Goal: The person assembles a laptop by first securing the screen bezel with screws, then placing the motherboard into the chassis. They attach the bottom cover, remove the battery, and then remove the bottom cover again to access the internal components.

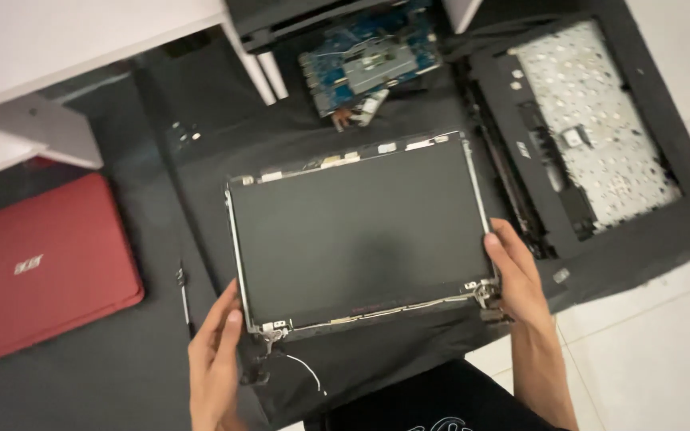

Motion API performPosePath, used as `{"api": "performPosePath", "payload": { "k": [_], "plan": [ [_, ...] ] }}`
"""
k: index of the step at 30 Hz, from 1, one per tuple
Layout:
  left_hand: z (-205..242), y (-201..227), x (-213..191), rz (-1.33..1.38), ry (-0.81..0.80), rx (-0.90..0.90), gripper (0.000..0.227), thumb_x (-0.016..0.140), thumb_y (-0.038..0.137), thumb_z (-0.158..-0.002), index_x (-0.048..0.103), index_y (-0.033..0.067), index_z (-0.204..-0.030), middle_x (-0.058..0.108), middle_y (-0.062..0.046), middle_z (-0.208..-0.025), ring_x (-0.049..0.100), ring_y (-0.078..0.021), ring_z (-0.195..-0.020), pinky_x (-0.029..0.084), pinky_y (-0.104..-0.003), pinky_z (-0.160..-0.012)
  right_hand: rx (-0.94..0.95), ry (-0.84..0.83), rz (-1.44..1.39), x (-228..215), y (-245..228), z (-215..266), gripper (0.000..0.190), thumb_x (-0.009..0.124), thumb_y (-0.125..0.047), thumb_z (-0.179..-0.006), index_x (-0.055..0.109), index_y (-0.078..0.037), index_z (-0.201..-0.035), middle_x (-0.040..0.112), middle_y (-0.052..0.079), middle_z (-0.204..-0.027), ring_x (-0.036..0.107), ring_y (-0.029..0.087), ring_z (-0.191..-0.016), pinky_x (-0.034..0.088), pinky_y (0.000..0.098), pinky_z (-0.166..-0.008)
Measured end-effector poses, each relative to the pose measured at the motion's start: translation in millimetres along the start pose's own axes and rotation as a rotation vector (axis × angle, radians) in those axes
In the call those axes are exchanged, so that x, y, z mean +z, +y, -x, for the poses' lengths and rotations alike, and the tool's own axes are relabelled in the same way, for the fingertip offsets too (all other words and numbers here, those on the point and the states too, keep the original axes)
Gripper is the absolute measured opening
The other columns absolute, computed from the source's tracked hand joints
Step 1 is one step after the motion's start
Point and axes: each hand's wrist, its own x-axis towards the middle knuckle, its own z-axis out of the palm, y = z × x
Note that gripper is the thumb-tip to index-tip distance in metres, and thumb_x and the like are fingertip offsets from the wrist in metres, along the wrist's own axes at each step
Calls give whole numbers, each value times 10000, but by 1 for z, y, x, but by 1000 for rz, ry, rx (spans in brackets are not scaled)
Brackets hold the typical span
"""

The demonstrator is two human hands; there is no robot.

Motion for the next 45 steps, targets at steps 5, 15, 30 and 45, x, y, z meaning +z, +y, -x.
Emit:
{"api": "performPosePath", "payload": {
  "k": [5,15,30,45],
  "plan": [
    [-34,49,32,-103,-184,126,452,531,145,-1035,557,-31,-1451,664,-136,-1402,615,-180,-1293,437,-298,-1106,-3,60,-196,-40,-12,39,256,539,-136,-1074,584,-26,-1302,706,58,-1024,652,95,-875,526,234,-741],
    [-125,113,203,139,-683,31,449,529,127,-1019,537,-36,-1437,668,-124,-1349,649,-50,-954,515,-220,-818,-162,389,-341,-114,22,70,254,549,-126,-1125,551,-40,-1364,736,97,-970,709,159,-785,590,305,-649],
    [-273,99,428,148,-793,50,274,573,81,-1005,686,-18,-1234,742,-149,-1181,699,-180,-1011,556,-306,-834,-96,638,-82,-133,15,25,244,718,-138,-999,611,-30,-1189,645,30,-896,644,109,-785,626,290,-634],
    [-287,98,469,-786,-617,855,295,644,249,-942,727,36,-1128,739,-197,-1130,699,-349,-1098,547,-423,-959,147,768,178,-110,-37,8,323,702,-204,-968,595,50,-1136,695,182,-977,725,228,-792,635,361,-669]
  ]
}}
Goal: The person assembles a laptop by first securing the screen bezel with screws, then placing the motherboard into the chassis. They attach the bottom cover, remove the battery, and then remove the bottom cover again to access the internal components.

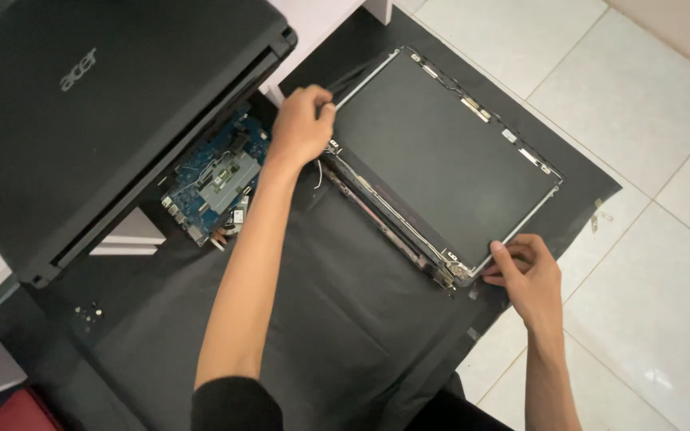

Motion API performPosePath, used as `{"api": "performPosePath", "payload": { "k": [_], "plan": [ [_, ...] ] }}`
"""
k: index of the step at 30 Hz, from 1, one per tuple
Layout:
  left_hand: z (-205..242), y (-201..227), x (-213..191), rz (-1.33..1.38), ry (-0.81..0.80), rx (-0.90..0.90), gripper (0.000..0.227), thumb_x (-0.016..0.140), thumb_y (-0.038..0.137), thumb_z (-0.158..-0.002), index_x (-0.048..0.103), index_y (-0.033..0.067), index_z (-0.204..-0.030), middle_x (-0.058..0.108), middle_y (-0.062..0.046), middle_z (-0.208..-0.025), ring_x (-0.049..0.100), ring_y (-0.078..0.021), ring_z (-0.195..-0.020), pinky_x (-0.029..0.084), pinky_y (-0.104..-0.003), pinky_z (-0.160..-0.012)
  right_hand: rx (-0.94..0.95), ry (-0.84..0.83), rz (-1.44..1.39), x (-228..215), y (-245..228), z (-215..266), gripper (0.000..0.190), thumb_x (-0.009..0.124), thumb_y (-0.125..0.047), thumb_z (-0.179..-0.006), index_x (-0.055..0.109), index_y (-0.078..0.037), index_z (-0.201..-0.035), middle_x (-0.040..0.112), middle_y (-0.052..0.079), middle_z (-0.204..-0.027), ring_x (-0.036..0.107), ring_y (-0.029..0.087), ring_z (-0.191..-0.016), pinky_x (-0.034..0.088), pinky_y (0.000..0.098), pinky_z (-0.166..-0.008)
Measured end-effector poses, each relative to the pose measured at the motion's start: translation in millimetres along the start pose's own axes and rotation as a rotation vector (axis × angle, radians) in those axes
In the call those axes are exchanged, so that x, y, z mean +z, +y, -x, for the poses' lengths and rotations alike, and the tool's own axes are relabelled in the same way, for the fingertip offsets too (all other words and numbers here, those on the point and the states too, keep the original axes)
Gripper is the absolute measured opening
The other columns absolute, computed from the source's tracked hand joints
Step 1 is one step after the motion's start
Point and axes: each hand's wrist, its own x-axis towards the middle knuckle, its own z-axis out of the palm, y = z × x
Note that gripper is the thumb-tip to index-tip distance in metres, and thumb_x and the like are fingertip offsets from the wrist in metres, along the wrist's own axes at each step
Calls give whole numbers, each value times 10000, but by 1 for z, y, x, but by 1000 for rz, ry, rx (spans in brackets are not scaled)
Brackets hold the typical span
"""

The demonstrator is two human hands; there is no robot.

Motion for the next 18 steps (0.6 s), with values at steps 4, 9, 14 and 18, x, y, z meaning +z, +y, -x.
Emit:
{"api": "performPosePath", "payload": {
  "k": [4,9,14,18],
  "plan": [
    [-14,-13,22,-69,-73,42,425,663,320,-959,646,-1,-1238,677,-243,-1154,628,-425,-1117,495,-494,-964,-155,28,-149,3,3,1,475,693,-172,-921,483,30,-1296,624,161,-1200,716,215,-971,655,352,-734],
    [-13,9,27,-289,-185,-104,427,606,408,-976,655,29,-1168,611,-195,-1253,576,-405,-1183,479,-515,-997,-77,-51,-251,2,38,-10,470,659,-104,-997,547,121,-1395,615,197,-1253,658,247,-1116,622,364,-878],
    [-12,15,24,-288,-226,-145,460,583,416,-996,620,16,-1221,581,-204,-1303,552,-411,-1224,475,-532,-1009,-56,-45,-224,7,18,6,457,649,-77,-967,537,129,-1360,617,187,-1227,692,235,-1071,646,372,-858],
    [-11,20,22,-292,-237,-158,487,576,420,-983,606,9,-1242,574,-214,-1301,559,-403,-1216,480,-530,-995,-7,-48,-228,3,27,5,511,672,-85,-977,541,101,-1434,666,268,-1190,683,269,-1057,594,367,-894]
  ]
}}
